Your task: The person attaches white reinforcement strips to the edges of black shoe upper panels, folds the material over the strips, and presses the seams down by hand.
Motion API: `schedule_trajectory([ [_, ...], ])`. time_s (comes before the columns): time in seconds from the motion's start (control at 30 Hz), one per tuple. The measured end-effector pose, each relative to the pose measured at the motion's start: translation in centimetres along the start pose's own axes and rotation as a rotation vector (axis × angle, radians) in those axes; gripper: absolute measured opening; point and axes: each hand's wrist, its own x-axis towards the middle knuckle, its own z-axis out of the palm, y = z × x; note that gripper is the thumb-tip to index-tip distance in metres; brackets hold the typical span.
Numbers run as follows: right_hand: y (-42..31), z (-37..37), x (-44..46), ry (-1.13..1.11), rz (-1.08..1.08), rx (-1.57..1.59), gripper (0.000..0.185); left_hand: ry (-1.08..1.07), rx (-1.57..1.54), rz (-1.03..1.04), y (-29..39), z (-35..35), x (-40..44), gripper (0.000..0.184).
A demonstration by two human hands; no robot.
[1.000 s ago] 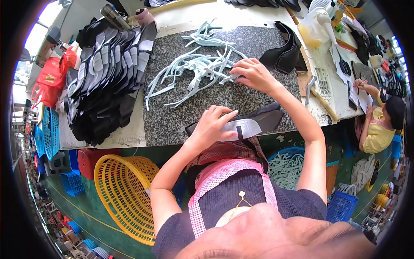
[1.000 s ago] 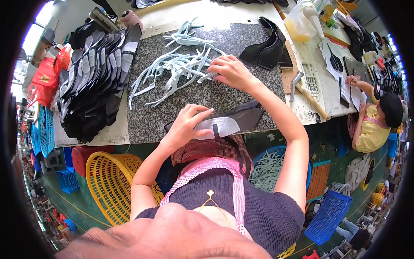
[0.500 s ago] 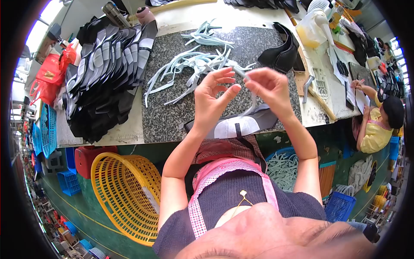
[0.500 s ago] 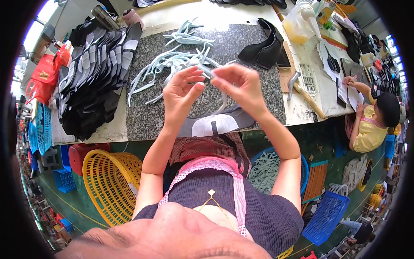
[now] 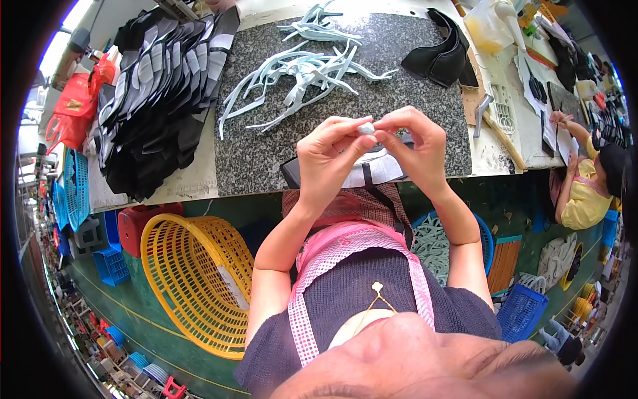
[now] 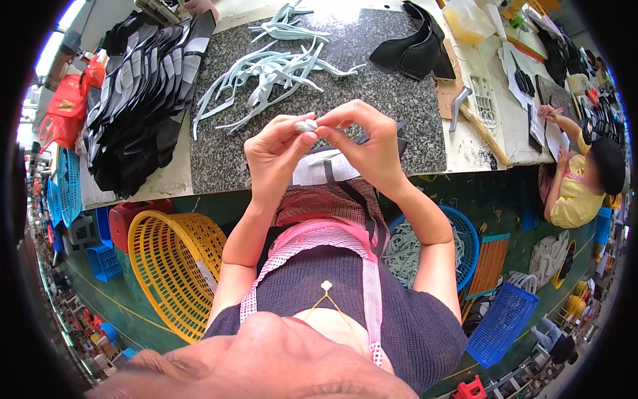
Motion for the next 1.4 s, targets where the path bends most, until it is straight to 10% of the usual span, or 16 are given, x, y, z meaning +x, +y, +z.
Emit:
schedule_trajectory([
  [0.63, -2.8, 0.3, -1.3, 0.288, -0.585, -0.520, 0.022, 0.050, 0.292, 0.211, 2.5, 2.3, -1.3, 0.021],
  [1.17, -1.2, 2.2, -1.8, 0.392, 0.008, 0.130, 0.006, 0.140, -0.009, -0.017, 1.3, 3.4, -1.1, 0.022],
  [1.4, -2.2, 1.9, -1.4, 0.366, -0.110, 0.436, 0.019, 0.154, 0.373, 0.651, -0.4, 3.8, 0.3, 0.027],
])
